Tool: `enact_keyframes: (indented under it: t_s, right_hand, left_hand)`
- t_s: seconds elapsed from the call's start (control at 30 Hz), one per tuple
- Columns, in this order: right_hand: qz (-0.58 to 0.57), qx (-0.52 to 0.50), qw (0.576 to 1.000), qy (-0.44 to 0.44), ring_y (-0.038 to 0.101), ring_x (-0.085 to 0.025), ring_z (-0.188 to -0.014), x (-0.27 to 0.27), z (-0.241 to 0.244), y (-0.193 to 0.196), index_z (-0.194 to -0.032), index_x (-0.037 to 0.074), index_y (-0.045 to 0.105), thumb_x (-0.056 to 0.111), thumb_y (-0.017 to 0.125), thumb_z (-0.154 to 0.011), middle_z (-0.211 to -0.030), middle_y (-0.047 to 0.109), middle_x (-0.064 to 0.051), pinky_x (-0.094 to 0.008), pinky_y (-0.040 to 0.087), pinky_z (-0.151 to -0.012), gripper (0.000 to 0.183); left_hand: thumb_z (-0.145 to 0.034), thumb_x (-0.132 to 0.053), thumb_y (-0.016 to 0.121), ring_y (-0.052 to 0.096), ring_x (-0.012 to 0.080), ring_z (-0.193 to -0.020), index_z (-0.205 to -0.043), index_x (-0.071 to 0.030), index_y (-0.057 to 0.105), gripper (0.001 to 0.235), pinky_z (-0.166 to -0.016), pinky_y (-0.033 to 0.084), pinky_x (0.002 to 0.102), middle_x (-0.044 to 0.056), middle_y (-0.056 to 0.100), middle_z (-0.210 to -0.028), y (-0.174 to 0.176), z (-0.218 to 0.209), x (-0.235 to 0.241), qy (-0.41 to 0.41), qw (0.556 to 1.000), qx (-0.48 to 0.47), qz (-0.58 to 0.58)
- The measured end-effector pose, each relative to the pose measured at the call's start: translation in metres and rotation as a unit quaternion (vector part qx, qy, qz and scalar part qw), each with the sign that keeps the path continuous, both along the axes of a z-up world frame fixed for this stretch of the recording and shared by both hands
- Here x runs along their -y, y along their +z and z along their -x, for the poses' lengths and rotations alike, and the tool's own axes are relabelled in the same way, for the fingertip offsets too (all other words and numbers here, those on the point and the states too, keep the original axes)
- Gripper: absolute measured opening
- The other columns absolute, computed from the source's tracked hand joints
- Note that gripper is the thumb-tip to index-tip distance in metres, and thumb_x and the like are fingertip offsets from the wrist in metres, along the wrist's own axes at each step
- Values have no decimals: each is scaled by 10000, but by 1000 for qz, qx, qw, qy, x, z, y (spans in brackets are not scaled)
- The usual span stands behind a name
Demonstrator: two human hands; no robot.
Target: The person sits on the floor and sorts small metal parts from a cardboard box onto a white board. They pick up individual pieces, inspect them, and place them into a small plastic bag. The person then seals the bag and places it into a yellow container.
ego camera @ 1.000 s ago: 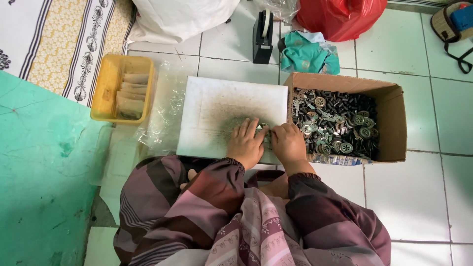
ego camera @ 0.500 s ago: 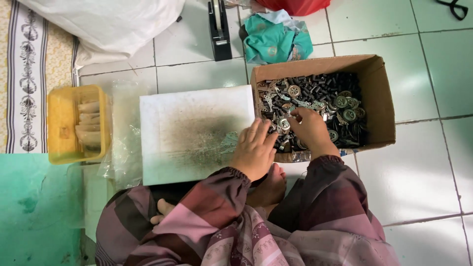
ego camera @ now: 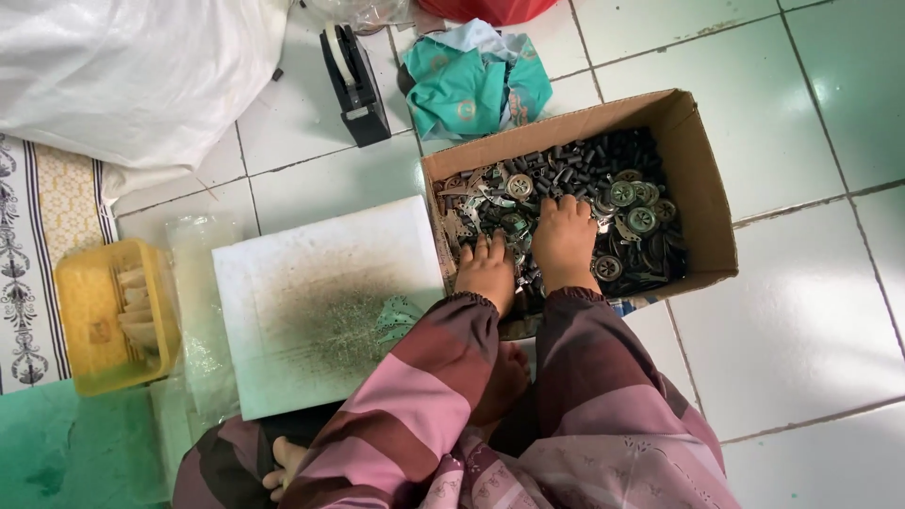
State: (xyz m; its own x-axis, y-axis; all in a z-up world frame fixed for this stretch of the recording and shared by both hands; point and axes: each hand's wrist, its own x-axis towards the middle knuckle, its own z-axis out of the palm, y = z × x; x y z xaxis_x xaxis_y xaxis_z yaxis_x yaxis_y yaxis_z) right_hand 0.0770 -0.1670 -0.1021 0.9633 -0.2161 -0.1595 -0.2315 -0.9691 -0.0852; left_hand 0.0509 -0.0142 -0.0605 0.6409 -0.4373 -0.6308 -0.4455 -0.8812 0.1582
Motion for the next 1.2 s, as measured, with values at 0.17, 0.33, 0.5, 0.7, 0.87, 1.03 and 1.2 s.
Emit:
enact_keyframes:
  t_s: [0.17, 0.33, 0.5, 0.7, 0.87, 1.03, 1.2]
  right_hand:
    - [-17, -3, 1000, 0, 496, -337, -1207, 3, 7, -2, -1236, 127, 686, 157, 535, -989, -1159, 586, -95, -501, 467, -965, 292]
    - [-5, -14, 1000, 16, 506, -356, -1232, 8, 23, -6, -1175, 170, 725, 184, 516, -1000, -1188, 615, -101, -511, 456, -959, 273]
    - [11, -19, 998, 58, 580, -361, -1215, 9, 41, 17, -1057, 207, 783, 203, 525, -965, -1135, 661, -96, -493, 520, -897, 273]
    - [-179, -3, 980, 83, 682, -350, -1116, -47, 80, 131, -1229, 89, 733, 129, 573, -984, -1128, 702, -144, -461, 605, -878, 295]
    - [-236, 96, 951, 176, 698, -358, -1041, -115, 106, 130, -1205, 84, 738, 86, 620, -939, -1066, 708, -145, -468, 604, -861, 291]
    - [-260, 166, 909, 281, 714, -306, -979, -172, 110, 113, -1112, 91, 763, 33, 677, -889, -972, 732, -111, -376, 608, -842, 246]
    - [-187, 193, 903, 336, 684, -226, -950, -197, 108, 104, -1088, 113, 780, 41, 630, -922, -954, 712, -47, -320, 608, -831, 235]
  left_hand:
    - [-1036, -126, 443, 246, 472, -1537, -1543, -44, 412, 514, -1158, 302, 596, 241, 243, -1649, 14, 19, 0, -12, 1000, 0, -6]
    - [-1012, -169, 476, 313, 470, -1503, -1489, -49, 499, 492, -1130, 334, 583, 209, 366, -1594, 52, 48, -5, -46, 999, 20, -17]
    - [-1005, -112, 548, 472, 422, -1376, -1261, -19, 631, 285, -1073, 421, 507, 205, 502, -1380, 76, 72, -30, -27, 989, 96, 109]
    - [-1048, -130, 504, 508, 415, -1384, -1291, -26, 629, 293, -1108, 434, 537, 207, 516, -1432, 123, 111, -88, 54, 959, 146, 236]
    - [-1077, -191, 519, 558, 347, -1354, -1318, -70, 639, 295, -1126, 468, 481, 146, 564, -1387, 129, 138, -176, 142, 918, 242, 282]
    - [-1091, -164, 465, 484, 384, -1398, -1384, -79, 571, 323, -1155, 428, 540, 174, 469, -1446, 109, 141, -234, 250, 898, 240, 270]
    - [-1050, -164, 516, 397, 377, -1463, -1326, -78, 598, 301, -1172, 365, 564, 177, 456, -1472, 97, 135, -227, 218, 920, 239, 223]
